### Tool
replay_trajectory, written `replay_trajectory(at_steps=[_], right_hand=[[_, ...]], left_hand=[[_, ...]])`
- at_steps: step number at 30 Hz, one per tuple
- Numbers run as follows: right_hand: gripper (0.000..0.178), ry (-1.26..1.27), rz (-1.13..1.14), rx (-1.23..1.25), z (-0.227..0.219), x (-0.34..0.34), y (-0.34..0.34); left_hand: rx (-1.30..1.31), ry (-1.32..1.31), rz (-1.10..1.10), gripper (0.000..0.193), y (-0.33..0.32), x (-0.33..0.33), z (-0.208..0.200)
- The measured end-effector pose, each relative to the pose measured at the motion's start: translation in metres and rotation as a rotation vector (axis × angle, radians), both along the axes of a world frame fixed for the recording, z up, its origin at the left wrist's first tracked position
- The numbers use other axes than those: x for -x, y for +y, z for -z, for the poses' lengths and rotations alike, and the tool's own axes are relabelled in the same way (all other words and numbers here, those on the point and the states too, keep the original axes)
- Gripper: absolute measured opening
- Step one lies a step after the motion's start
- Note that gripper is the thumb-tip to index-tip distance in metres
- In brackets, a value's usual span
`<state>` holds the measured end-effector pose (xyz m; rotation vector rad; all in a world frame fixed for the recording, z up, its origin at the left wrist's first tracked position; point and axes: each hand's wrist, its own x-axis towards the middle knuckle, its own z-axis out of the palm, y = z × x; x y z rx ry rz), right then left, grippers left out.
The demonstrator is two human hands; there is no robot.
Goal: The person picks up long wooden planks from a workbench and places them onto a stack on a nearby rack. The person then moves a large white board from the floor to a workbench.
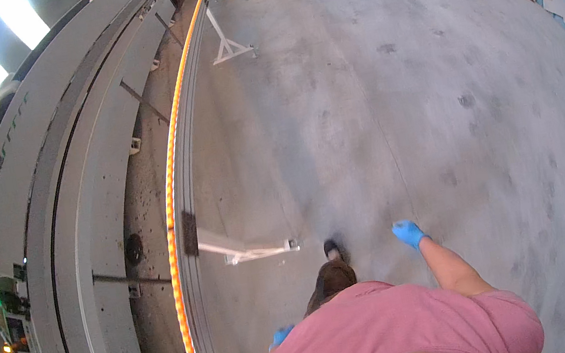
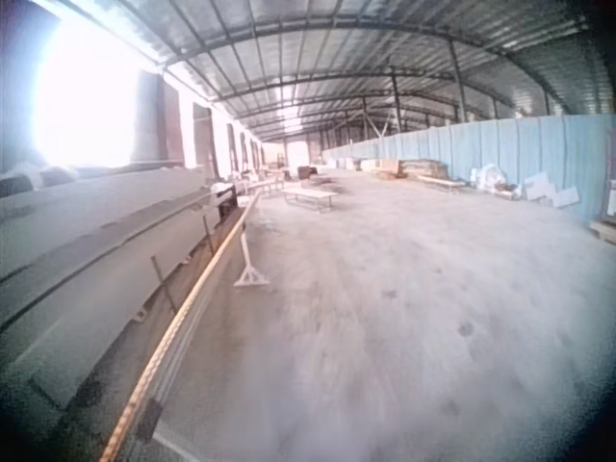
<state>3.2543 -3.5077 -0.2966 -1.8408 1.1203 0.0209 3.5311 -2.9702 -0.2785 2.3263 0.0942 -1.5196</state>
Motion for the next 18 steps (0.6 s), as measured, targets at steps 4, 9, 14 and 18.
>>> replay_trajectory(at_steps=[4,9,14,18], right_hand=[[0.025,-0.157,0.087,0.055,-0.006,-0.135,-0.169],[0.024,0.139,-0.423,0.459,0.085,-0.080,-0.296],[0.033,0.478,-0.371,-0.173,0.079,-0.074,-0.310],[0.033,0.651,-0.217,-0.340,0.098,-0.065,-0.396]], left_hand=[[-0.183,0.054,-0.036,0.062,-0.097,-0.073,0.005],[-0.063,0.041,0.157,0.061,-0.361,-0.230,0.048],[0.371,-0.266,0.102,0.058,-0.661,-0.437,0.017],[0.767,-0.461,0.344,0.056,-0.973,-0.521,-0.050]])
